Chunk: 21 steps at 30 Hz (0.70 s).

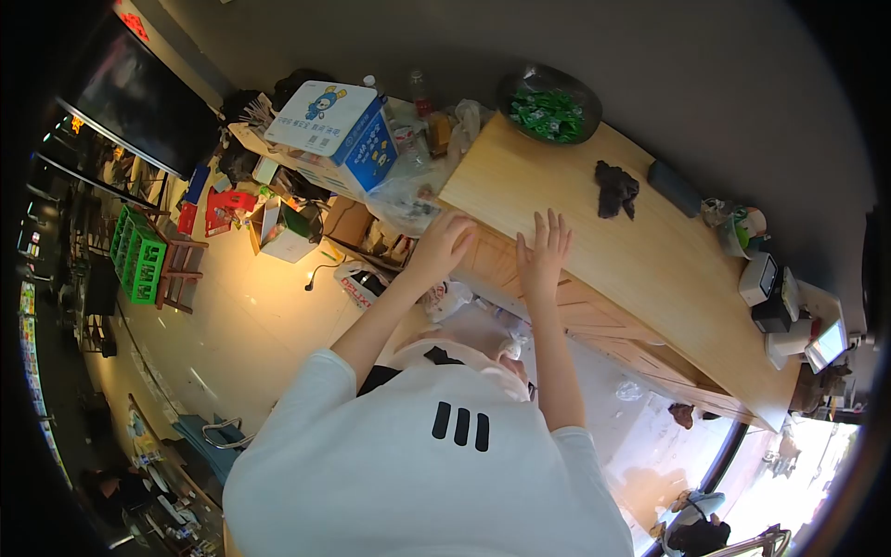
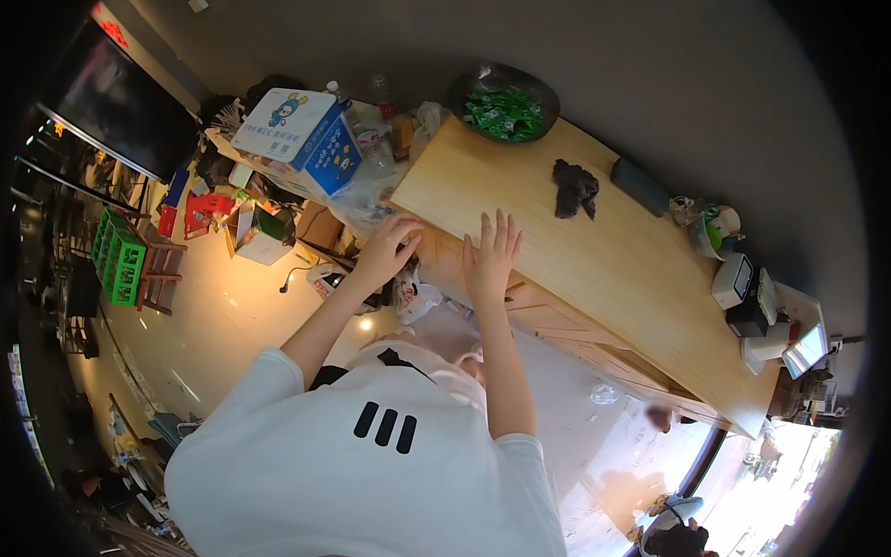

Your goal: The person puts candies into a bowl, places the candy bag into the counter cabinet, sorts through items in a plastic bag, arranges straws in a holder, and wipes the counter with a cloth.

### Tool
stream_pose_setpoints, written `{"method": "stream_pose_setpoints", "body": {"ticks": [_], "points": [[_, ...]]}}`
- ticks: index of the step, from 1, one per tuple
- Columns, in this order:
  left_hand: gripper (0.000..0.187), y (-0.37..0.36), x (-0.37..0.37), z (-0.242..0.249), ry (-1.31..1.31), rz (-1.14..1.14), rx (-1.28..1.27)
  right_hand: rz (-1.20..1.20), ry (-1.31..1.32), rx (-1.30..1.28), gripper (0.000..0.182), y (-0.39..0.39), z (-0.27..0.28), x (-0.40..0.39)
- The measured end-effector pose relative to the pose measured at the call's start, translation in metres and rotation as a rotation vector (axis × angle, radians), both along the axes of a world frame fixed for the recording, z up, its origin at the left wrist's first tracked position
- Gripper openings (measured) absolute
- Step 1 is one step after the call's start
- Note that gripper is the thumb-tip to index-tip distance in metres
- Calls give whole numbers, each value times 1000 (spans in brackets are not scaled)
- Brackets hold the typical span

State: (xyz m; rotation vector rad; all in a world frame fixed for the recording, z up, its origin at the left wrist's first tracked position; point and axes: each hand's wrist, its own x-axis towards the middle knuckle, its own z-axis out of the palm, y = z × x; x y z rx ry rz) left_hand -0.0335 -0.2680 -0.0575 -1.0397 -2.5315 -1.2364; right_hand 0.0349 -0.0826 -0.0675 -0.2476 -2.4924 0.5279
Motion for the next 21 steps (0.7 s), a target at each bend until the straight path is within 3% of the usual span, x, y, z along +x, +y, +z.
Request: {"method": "stream_pose_setpoints", "body": {"ticks": [5,10,15,20,21], "points": [[16,-53,15,-17,7,-20,-72,158,-1,-33,42,-83,-19,-1],[16,-79,22,-32,-61,-61,-39,189,32,-14,41,-114,-24,-6],[17,-96,19,-41,-146,-66,-59,432,-16,-171,32,-132,-45,-15],[16,-115,-7,-92,-239,-92,-123,434,-141,-174,27,-129,-76,-16],[18,-122,-18,-109,-125,-82,-240,432,-200,-184,26,-129,-83,-14]]}}
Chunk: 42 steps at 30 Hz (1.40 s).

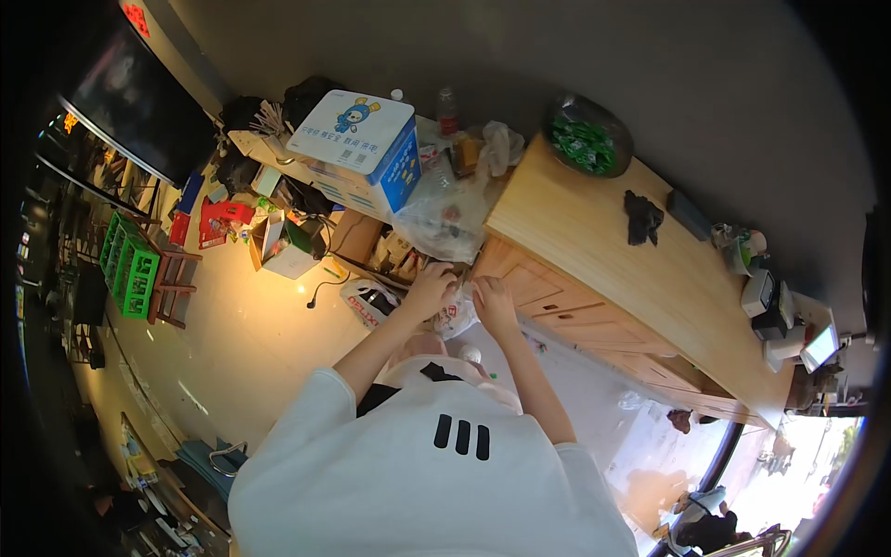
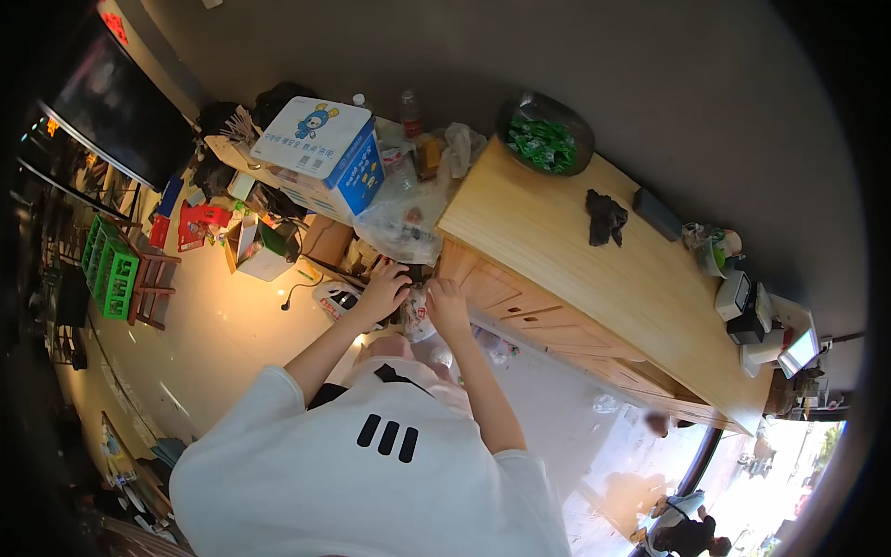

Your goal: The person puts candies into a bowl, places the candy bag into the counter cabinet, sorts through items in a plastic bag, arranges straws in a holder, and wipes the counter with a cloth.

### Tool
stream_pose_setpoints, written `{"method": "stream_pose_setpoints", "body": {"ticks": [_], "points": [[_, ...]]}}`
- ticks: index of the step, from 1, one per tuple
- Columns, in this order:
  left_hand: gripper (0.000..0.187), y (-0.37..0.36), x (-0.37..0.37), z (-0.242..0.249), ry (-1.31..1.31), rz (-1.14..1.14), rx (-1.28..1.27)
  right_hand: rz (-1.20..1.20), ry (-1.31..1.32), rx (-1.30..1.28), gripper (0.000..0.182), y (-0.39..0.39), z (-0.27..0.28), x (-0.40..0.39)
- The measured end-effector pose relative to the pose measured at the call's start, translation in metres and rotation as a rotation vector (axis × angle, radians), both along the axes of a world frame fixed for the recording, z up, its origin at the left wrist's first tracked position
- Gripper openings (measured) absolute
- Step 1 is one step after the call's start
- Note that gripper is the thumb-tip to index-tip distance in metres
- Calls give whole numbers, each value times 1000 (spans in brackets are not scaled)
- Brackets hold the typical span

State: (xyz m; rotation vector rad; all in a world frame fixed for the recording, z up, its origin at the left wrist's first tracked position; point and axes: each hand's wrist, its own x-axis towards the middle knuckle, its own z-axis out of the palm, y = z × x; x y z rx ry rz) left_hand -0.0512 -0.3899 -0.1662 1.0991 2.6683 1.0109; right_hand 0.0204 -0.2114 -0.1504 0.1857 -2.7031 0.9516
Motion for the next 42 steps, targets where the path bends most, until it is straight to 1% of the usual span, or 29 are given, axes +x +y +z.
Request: {"method": "stream_pose_setpoints", "body": {"ticks": [1,2,4,5,6,8,11,13,14,15,16,17,18,19,20,21,25,27,28,30,31,33,34,36,37,38,40,41,42], "points": [[20,-4,-10,-10,121,-11,-110,-13,-4,0,26,-2,-4,1],[20,-3,-23,-21,125,-25,-106,-10,-60,29,26,-3,-8,-1],[23,-5,-48,-36,174,-31,-240,-32,-122,52,26,-8,-19,-6],[25,-4,-61,-43,120,-34,-318,-46,-139,43,26,-11,-24,-11],[25,-1,-73,-46,121,-57,-316,-59,-157,37,26,-14,-25,-15],[22,0,-96,-53,73,-141,-754,-107,-183,34,26,-24,-26,-17],[23,-5,-120,-92,108,-139,-747,-177,-251,12,25,-38,-29,-18],[25,-8,-131,-105,131,-197,-759,-215,-299,-17,24,-46,-35,-18],[28,-10,-136,-111,154,-228,-771,-220,-317,-25,29,-49,-37,-21],[28,-12,-136,-107,159,-237,-769,-221,-329,-31,35,-50,-39,-26],[31,-15,-133,-97,259,-249,-712,-229,-324,-31,35,-53,-35,-34],[36,-20,-131,-86,356,-259,-655,-269,-303,-27,42,-58,-31,-42],[36,-24,-129,-77,361,-263,-654,-308,-284,-21,49,-63,-27,-50],[36,-28,-125,-68,404,-274,-552,-310,-284,-21,49,-66,-25,-59],[37,-31,-123,-59,444,-283,-449,-302,-301,27,54,-67,-23,-68],[39,-34,-122,-48,468,-310,-438,-294,-318,74,60,-69,-23,-77],[38,-49,-121,-33,457,-328,-370,-324,-402,131,59,-77,-31,-98],[35,-57,-121,-30,443,-341,-321,-372,-280,36,57,-79,-44,-101],[35,-62,-122,-29,439,-335,-322,-365,-283,37,57,-80,-51,-100],[29,-72,-125,-28,91,-421,-170,-396,-242,-21,59,-84,-65,-94],[29,-75,-127,-39,88,-419,-169,-394,-245,-20,59,-85,-77,-90],[30,-77,-134,-65,-86,-201,-12,-450,-219,-129,63,-88,-101,-84],[30,-76,-136,-67,-88,-202,-13,-451,-220,-130,63,-87,-110,-82],[35,-72,-143,-71,28,53,87,-416,-404,-310,71,-83,-123,-77],[45,-68,-152,-81,4,79,62,-421,-405,-311,71,-83,-122,-73],[45,-64,-154,-91,3,72,64,-409,-428,-333,72,-82,-121,-69],[56,-50,-156,-92,61,223,-147,-408,-449,-353,73,-80,-121,-63],[56,-45,-160,-92,58,214,-145,-419,-423,-421,72,-81,-121,-59],[55,-41,-166,-94,-142,175,-260,-429,-398,-491,72,-82,-124,-53]]}}
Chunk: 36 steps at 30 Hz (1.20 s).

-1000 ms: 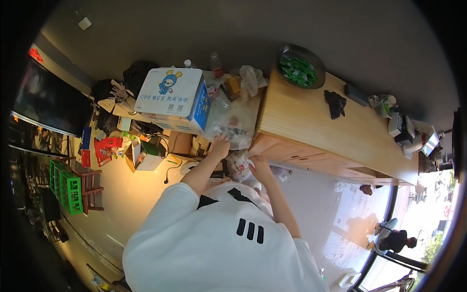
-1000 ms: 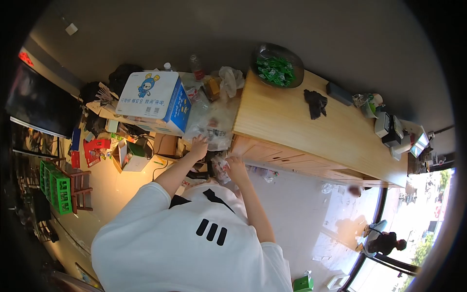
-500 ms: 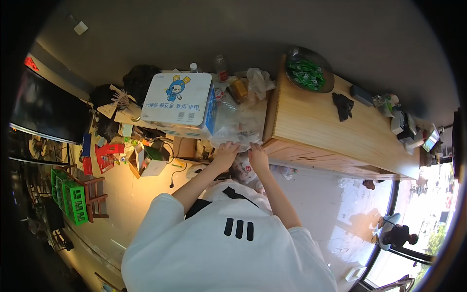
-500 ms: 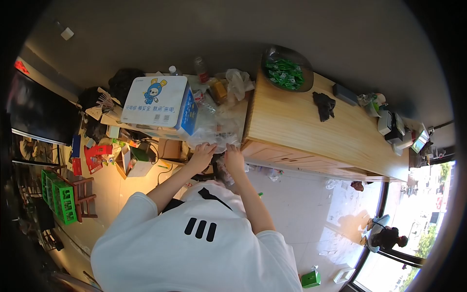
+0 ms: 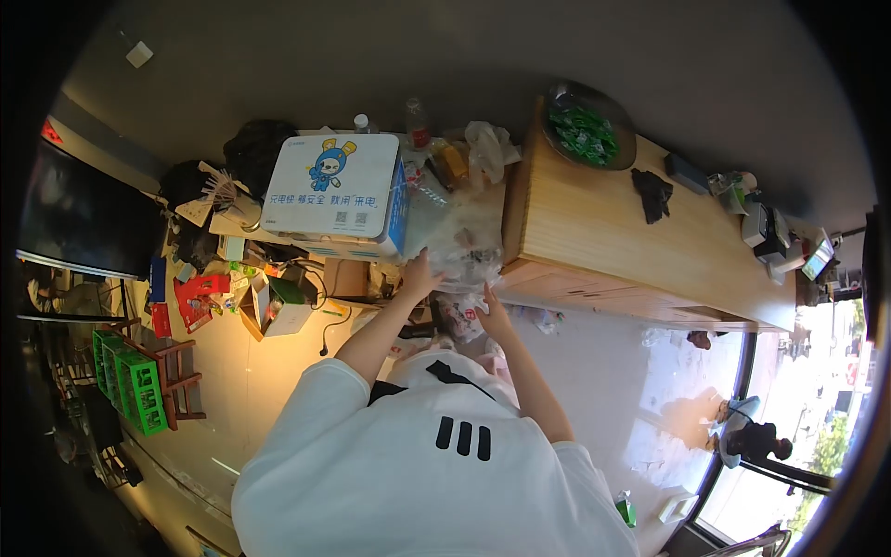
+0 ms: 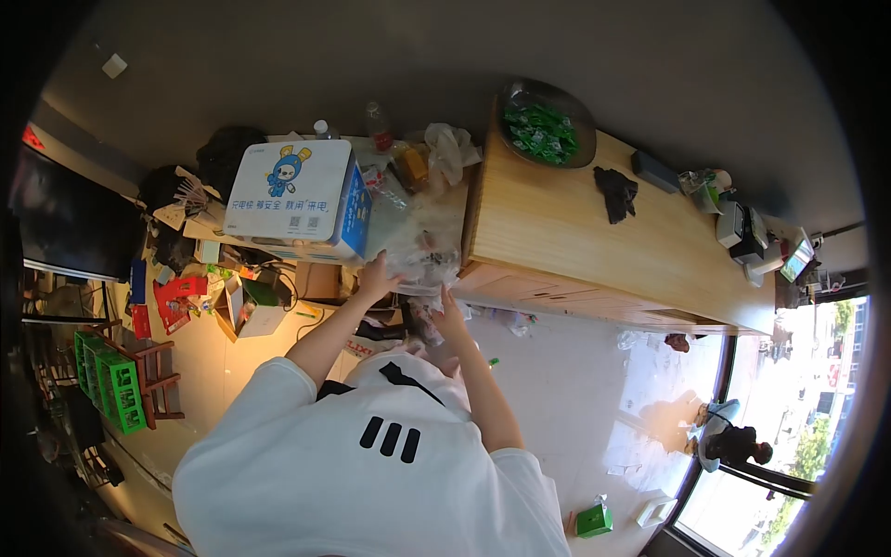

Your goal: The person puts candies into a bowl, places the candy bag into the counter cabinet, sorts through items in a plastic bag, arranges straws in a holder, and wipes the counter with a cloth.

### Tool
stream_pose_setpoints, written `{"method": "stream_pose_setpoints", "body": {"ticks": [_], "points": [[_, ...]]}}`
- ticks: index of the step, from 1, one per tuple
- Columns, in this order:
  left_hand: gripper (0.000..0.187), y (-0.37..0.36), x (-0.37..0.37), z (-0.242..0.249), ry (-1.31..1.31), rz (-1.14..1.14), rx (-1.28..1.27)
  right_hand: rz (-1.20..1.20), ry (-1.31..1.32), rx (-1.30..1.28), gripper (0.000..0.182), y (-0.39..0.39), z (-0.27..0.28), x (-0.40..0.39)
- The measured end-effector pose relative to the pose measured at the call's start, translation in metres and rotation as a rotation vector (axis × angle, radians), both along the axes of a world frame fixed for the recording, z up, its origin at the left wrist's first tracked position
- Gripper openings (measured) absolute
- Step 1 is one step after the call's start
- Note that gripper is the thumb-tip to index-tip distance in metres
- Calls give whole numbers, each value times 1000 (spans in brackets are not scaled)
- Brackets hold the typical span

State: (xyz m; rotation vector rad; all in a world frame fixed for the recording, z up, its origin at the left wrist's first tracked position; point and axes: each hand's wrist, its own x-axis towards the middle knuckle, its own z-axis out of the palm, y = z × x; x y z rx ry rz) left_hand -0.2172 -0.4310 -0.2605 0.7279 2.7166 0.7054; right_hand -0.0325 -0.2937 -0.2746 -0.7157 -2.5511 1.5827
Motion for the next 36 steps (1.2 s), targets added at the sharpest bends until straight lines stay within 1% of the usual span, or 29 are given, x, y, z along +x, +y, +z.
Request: {"method": "stream_pose_setpoints", "body": {"ticks": [1,2,4,5,6,7,9,10,12,13,14,15,16,17,18,20,21,22,23,25,26,28,30,31,32,33,34,35,36], "points": [[54,1,-2,-1,-211,-20,-97,-8,-5,-1,72,0,-3,5],[54,-1,-2,-4,-213,-28,-98,-10,15,30,72,-1,-6,8],[35,-3,-1,-16,-368,-42,213,-18,36,65,72,1,4,9],[35,-5,4,-22,-369,-46,212,13,-118,51,70,4,9,11],[26,-8,9,-21,-197,-64,316,46,-271,36,69,4,21,10],[18,-12,15,-18,-24,-81,417,45,-270,33,69,3,36,6],[16,-15,26,18,41,-145,404,-102,-271,-250,66,-3,74,-8],[16,-17,34,41,103,-207,391,-97,-271,-253,66,-10,87,-16],[13,-17,50,69,177,-238,397,-223,8,-652,57,-23,102,-31],[14,-16,58,75,194,-314,412,-216,8,-653,57,-22,92,-35],[16,-17,63,81,212,-391,427,-290,42,-810,54,-21,77,-42],[16,-18,69,91,216,-384,426,-364,76,-967,52,-20,60,-47],[18,-20,74,100,214,-488,517,-356,74,-968,52,-14,49,-46],[19,-24,78,107,212,-593,607,-79,95,-408,46,-3,40,-41],[19,-31,81,109,215,-587,604,190,114,157,41,3,26,-40],[22,-49,81,111,27,-322,717,-114,375,-865,37,4,7,-43],[21,-56,71,107,-7,7,692,-243,331,-1109,36,4,28,-39],[22,-56,60,100,137,90,772,-375,281,-1350,35,3,43,-36],[22,-56,52,89,159,137,779,-374,280,-1351,35,3,48,-35],[22,-55,37,70,183,182,787,-455,163,-1271,36,3,54,-33],[31,-55,30,61,-370,273,809,-456,166,-1271,36,4,57,-31],[40,-60,28,62,-926,352,787,-458,4,-1323,39,6,62,-27],[44,-65,30,63,-1457,367,995,-445,27,-1287,35,7,65,-24],[43,-62,32,63,-1315,196,1054,-433,48,-1252,31,8,65,-22],[43,-62,32,64,-1317,190,1048,-438,55,-1253,31,8,65,-20],[43,-62,33,70,-1186,309,1082,-333,246,-862,29,10,58,-17],[44,-62,33,73,-1051,424,1113,-269,335,-665,27,15,50,-14],[44,-65,31,72,-1053,418,1111,-229,421,-461,26,21,42,-11],[46,-71,29,71,-1057,442,1162,-353,325,-709,28,28,39,-8]]}}
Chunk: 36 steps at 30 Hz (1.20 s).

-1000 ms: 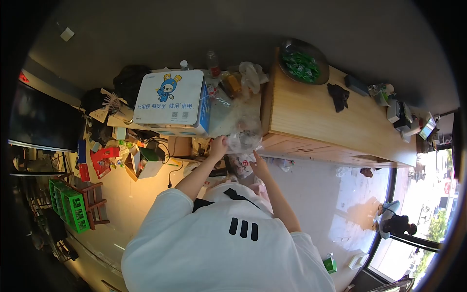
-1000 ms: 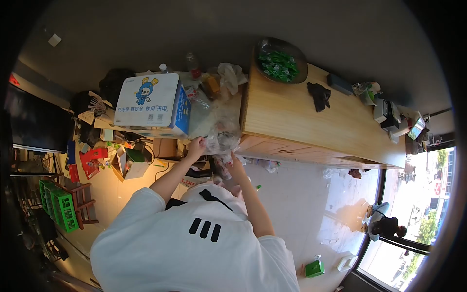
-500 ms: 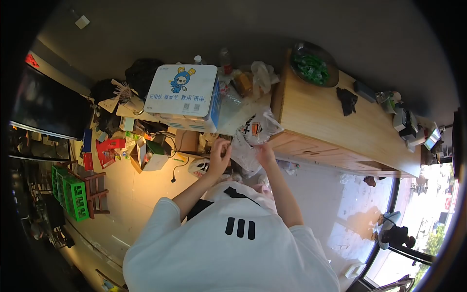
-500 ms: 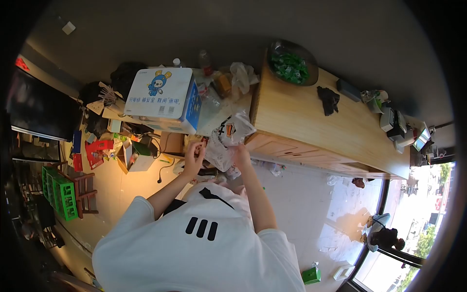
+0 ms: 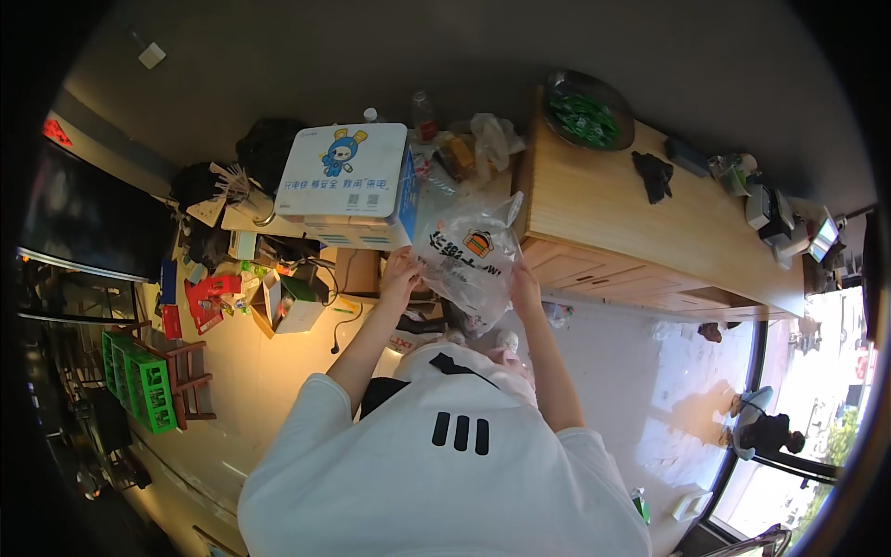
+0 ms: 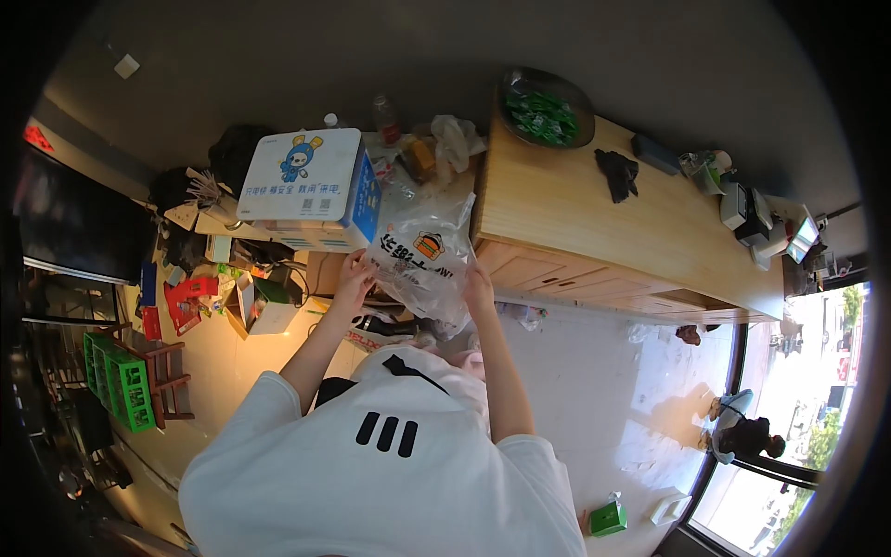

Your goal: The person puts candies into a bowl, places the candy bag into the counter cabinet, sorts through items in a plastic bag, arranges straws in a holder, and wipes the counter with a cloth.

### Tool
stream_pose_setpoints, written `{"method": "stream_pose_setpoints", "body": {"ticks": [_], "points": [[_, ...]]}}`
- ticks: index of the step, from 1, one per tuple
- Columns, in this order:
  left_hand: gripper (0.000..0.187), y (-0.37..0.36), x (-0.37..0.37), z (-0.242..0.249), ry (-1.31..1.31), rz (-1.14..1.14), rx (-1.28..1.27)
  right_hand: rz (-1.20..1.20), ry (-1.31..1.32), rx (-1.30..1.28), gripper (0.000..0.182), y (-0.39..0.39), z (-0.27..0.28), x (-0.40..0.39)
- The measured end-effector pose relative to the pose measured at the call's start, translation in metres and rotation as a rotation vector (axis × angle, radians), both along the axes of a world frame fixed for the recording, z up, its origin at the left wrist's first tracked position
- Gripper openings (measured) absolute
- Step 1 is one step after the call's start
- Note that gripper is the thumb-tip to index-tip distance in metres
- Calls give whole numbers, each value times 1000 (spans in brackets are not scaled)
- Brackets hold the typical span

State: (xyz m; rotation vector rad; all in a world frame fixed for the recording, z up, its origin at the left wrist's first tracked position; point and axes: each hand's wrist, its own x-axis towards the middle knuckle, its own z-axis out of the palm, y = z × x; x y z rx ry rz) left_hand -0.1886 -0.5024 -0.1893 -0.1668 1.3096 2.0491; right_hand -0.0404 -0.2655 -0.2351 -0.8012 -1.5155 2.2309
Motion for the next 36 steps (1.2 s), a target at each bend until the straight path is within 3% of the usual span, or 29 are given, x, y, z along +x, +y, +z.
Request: {"method": "stream_pose_setpoints", "body": {"ticks": [1,5,8,10,11,13,17,20,22,26,30,32,33,34,36], "points": [[47,-4,-1,-2,-17,39,34,-47,-77,-275,30,4,-3,2],[50,-6,2,-4,-60,52,66,-129,50,-267,30,-12,13,4],[48,-7,1,-7,-39,43,93,-38,-122,-236,40,-28,70,4],[50,-7,2,-2,-69,101,11,239,-258,163,52,-31,74,5],[50,-7,1,-2,-67,101,14,238,-256,165,52,-30,68,4],[52,-10,-2,-10,-61,75,-120,480,-148,366,57,-29,58,3],[54,-13,-2,-24,12,25,-119,473,-230,269,53,-28,62,2],[54,-9,2,-1,-25,-51,-71,352,-153,387,49,-29,65,-2],[51,0,13,31,-102,-62,-119,337,-160,603,46,-25,81,-7],[49,0,15,17,-29,-166,27,263,-8,771,45,-22,85,-31],[48,3,16,11,-48,-181,-42,218,-118,891,40,-23,115,-55],[49,7,16,15,-11,-250,-398,307,-394,1058,34,-22,122,-59],[51,4,2,-16,56,-430,-469,353,-422,1067,31,-23,124,-57],[51,7,3,-19,54,-422,-466,360,-419,1072,31,-25,117,-57],[46,15,10,-27,537,-148,-577,394,-378,1207,29,-36,100,-56]]}}
